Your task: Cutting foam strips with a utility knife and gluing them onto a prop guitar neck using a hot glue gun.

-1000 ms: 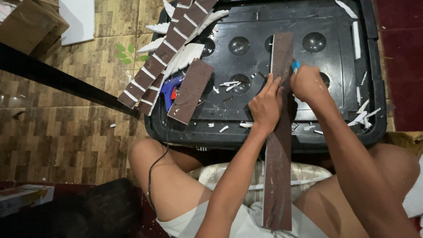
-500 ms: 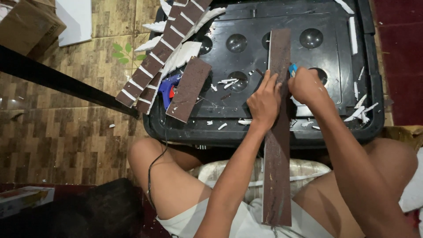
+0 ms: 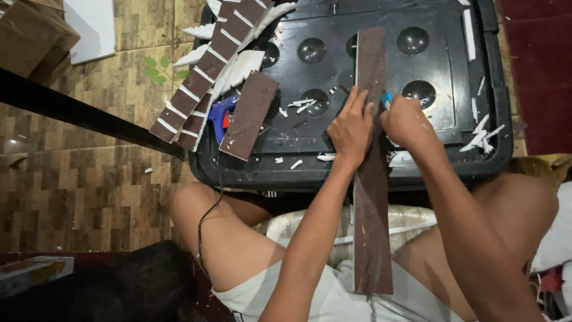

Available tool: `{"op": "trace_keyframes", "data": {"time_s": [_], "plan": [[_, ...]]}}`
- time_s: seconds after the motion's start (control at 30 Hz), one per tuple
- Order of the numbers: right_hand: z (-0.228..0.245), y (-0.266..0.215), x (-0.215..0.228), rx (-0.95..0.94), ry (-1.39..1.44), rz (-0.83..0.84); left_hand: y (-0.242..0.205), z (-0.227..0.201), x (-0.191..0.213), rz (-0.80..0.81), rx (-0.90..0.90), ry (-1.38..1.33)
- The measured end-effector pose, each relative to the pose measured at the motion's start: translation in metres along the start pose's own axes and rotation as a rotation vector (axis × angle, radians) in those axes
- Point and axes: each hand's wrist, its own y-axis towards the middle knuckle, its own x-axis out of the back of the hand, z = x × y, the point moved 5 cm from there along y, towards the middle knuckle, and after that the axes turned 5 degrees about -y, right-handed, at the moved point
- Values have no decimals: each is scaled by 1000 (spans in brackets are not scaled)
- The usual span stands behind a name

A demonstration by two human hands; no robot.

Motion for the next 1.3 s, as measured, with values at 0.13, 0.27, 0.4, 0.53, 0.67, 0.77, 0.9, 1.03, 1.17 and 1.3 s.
{"op": "trace_keyframes", "data": {"time_s": [0.13,0.27,0.4,0.53,0.67,0.77,0.9,1.03,1.17,1.3], "plan": [[0,-11,-6,-26,32,-3,0,6,-7,-5,14,36],[-6,-20,-12,-22,43,-1,2,10,-13,-3,34,15],[-3,-37,-14,-60,42,15,1,5,-4,15,58,-30],[-3,-55,-19,-58,42,26,0,7,-8,13,55,-14],[-9,-65,-28,-49,37,29,1,6,-9,18,57,-4],[-6,-85,-22,-61,25,50,0,1,-1,-3,48,-15],[-13,-104,-33,-67,42,53,0,-2,3,24,61,-36],[-17,-124,-42,-88,1,72,-3,-3,4,21,71,-31],[-19,-151,-42,-136,1,108,1,-5,4,22,62,-23],[-5,-182,-30,-152,-4,134,0,-6,8,34,62,-38]]}}
